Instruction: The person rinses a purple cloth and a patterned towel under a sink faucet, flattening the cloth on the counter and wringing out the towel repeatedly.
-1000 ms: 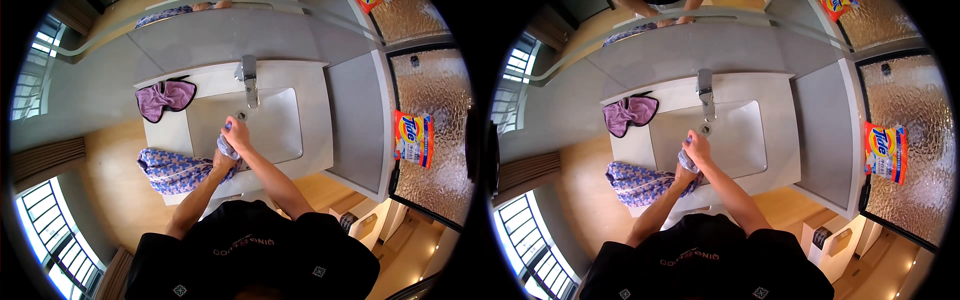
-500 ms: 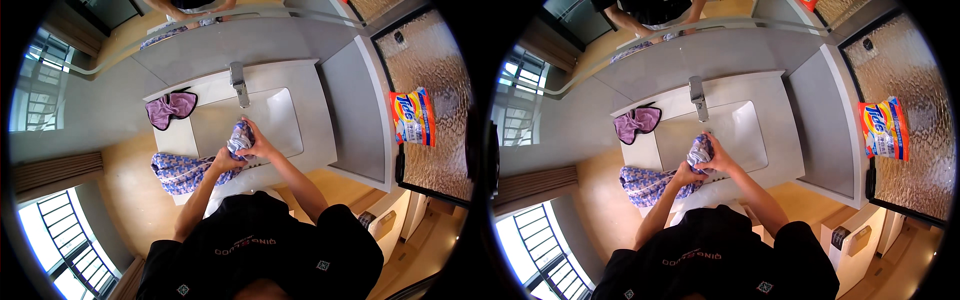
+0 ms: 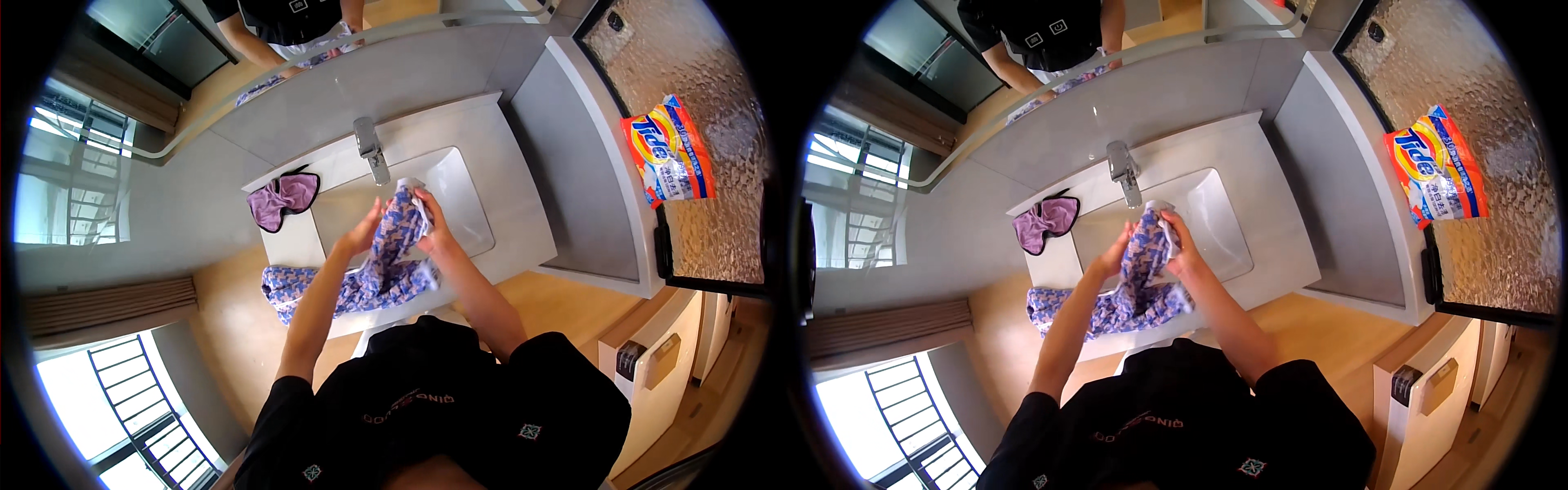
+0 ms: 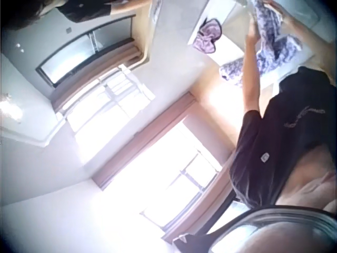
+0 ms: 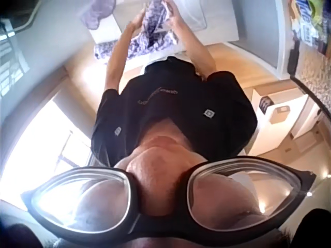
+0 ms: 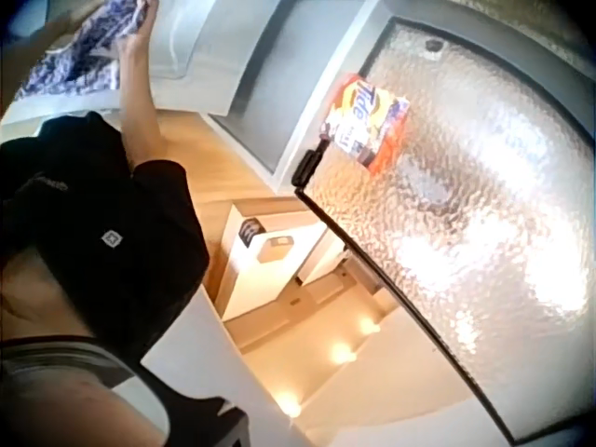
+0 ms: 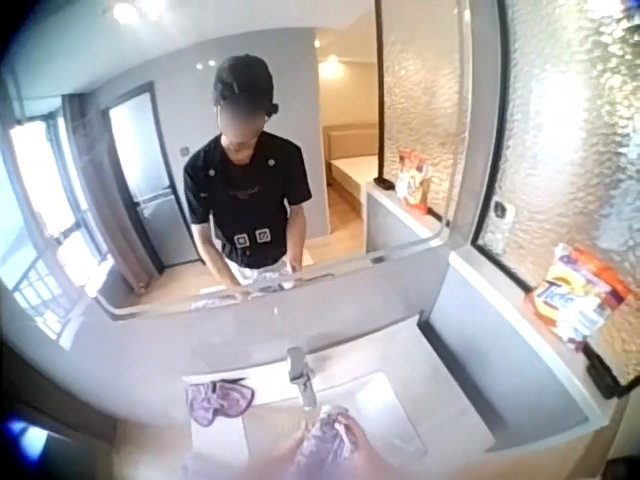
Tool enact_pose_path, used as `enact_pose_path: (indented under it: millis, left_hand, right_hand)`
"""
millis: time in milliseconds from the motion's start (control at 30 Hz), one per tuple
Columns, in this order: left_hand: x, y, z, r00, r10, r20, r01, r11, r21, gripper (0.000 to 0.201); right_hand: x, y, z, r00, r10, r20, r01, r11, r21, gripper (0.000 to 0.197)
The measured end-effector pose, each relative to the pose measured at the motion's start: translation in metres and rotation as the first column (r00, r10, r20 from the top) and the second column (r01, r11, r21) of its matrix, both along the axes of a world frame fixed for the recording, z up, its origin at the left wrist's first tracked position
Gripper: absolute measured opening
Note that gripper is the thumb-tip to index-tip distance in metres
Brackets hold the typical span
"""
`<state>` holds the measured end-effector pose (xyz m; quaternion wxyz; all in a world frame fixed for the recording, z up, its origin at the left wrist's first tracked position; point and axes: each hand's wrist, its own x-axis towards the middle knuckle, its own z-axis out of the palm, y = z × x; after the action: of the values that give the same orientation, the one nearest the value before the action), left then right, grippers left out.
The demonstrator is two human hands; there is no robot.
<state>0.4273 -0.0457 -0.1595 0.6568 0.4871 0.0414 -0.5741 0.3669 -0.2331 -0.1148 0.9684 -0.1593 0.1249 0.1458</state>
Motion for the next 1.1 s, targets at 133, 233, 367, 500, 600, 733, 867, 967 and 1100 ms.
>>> enact_pose_path:
  millis: [133, 233, 367, 500, 600, 733, 867, 967, 1100]
  left_hand:
    - [-0.010, -0.033, 0.022, 0.971, -0.207, -0.123, 0.109, 0.834, -0.541, 0.120]
    - [-0.041, -0.023, 0.041, 1.000, -0.027, 0.010, 0.028, 0.802, -0.597, 0.110]
    - [-0.055, -0.038, 0.081, 0.980, -0.062, 0.190, 0.059, 0.998, 0.019, 0.041]
    - [-0.058, -0.008, 0.066, 0.999, 0.032, -0.029, -0.041, 0.927, -0.373, 0.035]
    - [-0.055, -0.007, 0.063, 0.989, -0.084, -0.121, -0.027, 0.702, -0.711, 0.039]
    - [-0.060, -0.016, 0.051, 0.972, -0.149, -0.180, 0.007, 0.789, -0.615, 0.036]
    - [-0.065, -0.031, 0.072, 0.989, -0.005, 0.150, 0.013, 0.998, -0.053, 0.025]
    - [-0.067, -0.059, 0.020, 0.701, -0.063, 0.711, -0.234, 0.921, 0.313, 0.024]
    - [-0.064, -0.079, 0.037, 0.695, -0.373, 0.615, -0.355, 0.566, 0.744, 0.027]
  right_hand:
    - [0.025, -0.008, 0.017, 0.990, -0.084, -0.113, 0.059, 0.975, -0.215, 0.033]
    - [0.021, -0.016, 0.037, 0.999, -0.025, 0.042, 0.042, 0.869, -0.493, 0.037]
    - [0.022, -0.030, 0.008, 0.942, 0.221, 0.253, 0.196, 0.251, -0.948, 0.040]
    - [0.005, -0.043, 0.023, 0.965, 0.233, 0.119, -0.217, 0.966, -0.138, 0.071]
    - [-0.013, -0.028, 0.020, 0.864, 0.162, 0.477, -0.212, 0.976, 0.052, 0.107]
    - [-0.003, -0.003, 0.017, 0.794, 0.243, 0.558, -0.198, 0.970, -0.141, 0.132]
    - [-0.001, 0.005, 0.043, 0.982, 0.082, 0.172, 0.063, 0.712, -0.700, 0.045]
    - [0.006, 0.011, -0.015, 0.972, -0.126, 0.200, 0.228, 0.276, -0.934, 0.038]
    - [0.020, 0.026, -0.034, 0.972, -0.200, 0.127, 0.098, -0.151, -0.984, 0.041]
